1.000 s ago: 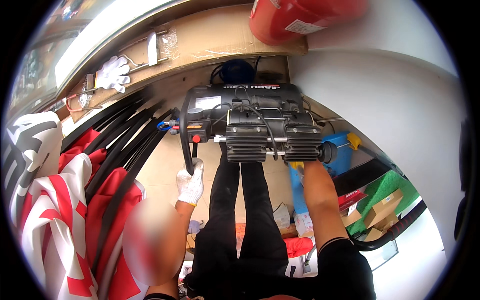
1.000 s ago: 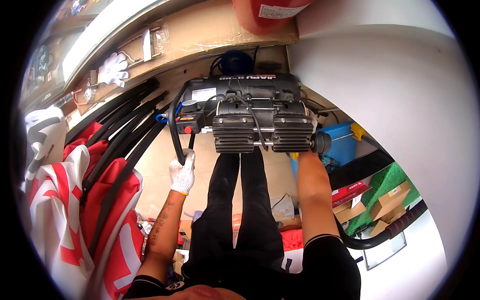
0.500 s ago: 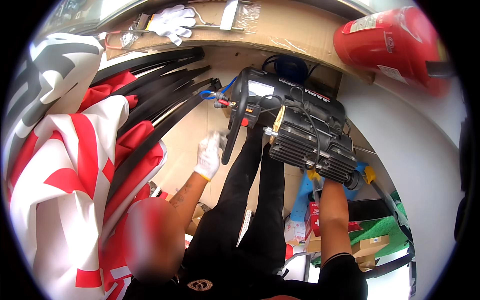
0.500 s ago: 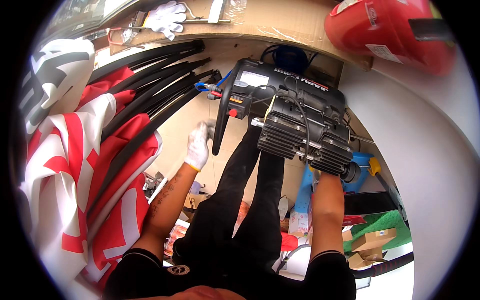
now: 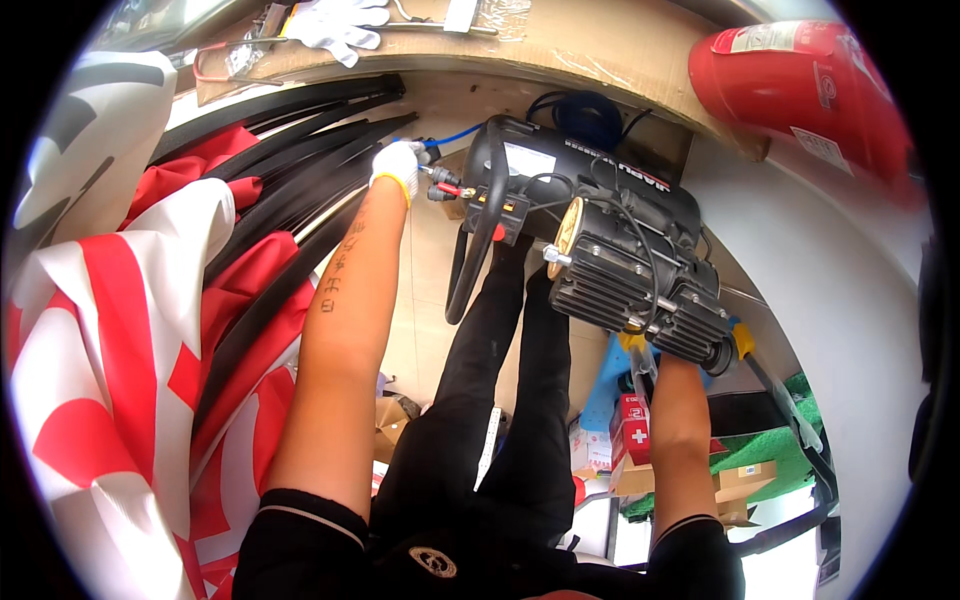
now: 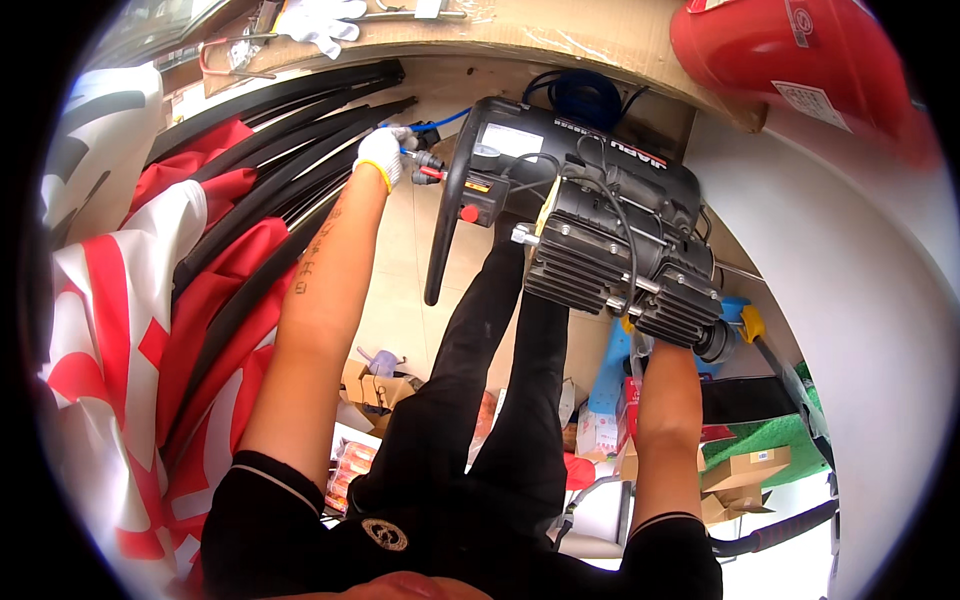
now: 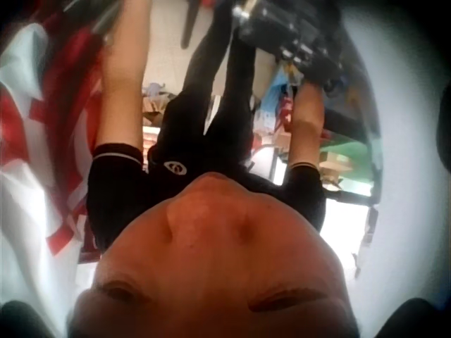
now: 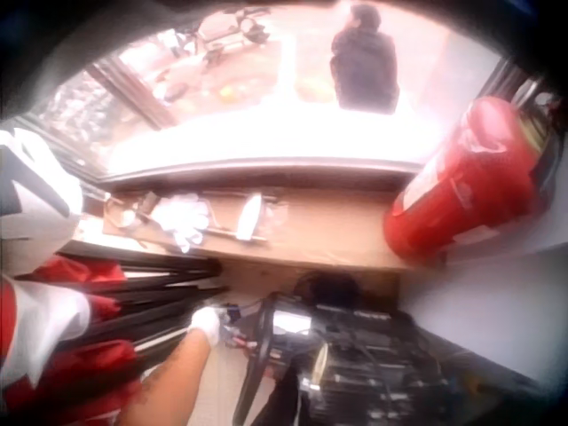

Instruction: The person sits on the ground and works on a scooter tire, using a tire lever to manipulate the tire bead and a spray bottle to apply liquid. They connect an air hose to the valve stem to inflate the tire and check the pressure with a gauge. The person also briefly enters a shop to adjust an air compressor before returning to the tire.

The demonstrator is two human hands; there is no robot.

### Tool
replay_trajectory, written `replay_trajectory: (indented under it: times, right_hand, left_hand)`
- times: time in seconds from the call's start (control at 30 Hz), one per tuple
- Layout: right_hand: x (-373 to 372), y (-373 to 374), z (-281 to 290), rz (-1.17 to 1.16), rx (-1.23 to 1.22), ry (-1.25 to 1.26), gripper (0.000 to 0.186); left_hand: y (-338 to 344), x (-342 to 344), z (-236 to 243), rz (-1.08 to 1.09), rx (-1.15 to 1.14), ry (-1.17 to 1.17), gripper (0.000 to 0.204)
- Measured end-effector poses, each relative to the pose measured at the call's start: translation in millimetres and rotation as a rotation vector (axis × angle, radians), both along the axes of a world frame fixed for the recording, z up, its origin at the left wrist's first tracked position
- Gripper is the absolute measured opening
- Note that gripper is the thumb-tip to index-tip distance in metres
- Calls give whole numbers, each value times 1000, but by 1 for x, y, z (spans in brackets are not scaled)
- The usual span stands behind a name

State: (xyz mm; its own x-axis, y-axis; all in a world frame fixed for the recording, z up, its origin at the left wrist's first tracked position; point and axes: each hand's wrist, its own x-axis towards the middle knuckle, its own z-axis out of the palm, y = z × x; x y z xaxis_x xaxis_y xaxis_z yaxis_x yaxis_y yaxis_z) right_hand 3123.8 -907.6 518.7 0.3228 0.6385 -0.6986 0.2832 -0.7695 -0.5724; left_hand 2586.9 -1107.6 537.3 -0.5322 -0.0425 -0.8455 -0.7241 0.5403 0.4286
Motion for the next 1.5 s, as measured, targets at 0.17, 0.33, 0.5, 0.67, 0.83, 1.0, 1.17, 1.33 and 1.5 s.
replay_trajectory:
  times: [0.17, 0.33, 0.5, 0.67, 0.83, 1.0, 1.17, 1.33, 1.5]
  right_hand:
    - [5, -6, 3, -30, 9, 3, 37]
    - [9, -11, 3, -61, 12, 0, 37]
    - [10, -11, 1, -87, 21, 7, 36]
    - [5, -10, 0, -96, 9, 7, 36]
    - [3, -5, -2, -98, 7, 15, 35]
    - [4, 2, -7, -105, 4, 17, 35]
    - [9, -1, -6, -122, 8, 13, 34]
    - [7, -4, -8, -132, 2, 20, 34]
    - [7, -3, -6, -133, 10, 1, 34]
  left_hand:
    - [-3, 10, 15, 223, 289, 129, 26]
    - [-8, -5, 5, 415, 246, -41, 15]
    - [11, -18, 6, 72, 370, 37, 27]
    - [10, -15, 15, 40, 357, 118, 49]
    - [13, -33, 14, 148, 304, 14, 13]
    - [44, -37, 38, 273, 486, 87, 28]
    - [15, -31, 69, 328, 813, 73, 40]
    - [13, -30, 67, 285, 721, 164, 43]
    - [47, -31, 67, 211, 409, 103, 37]
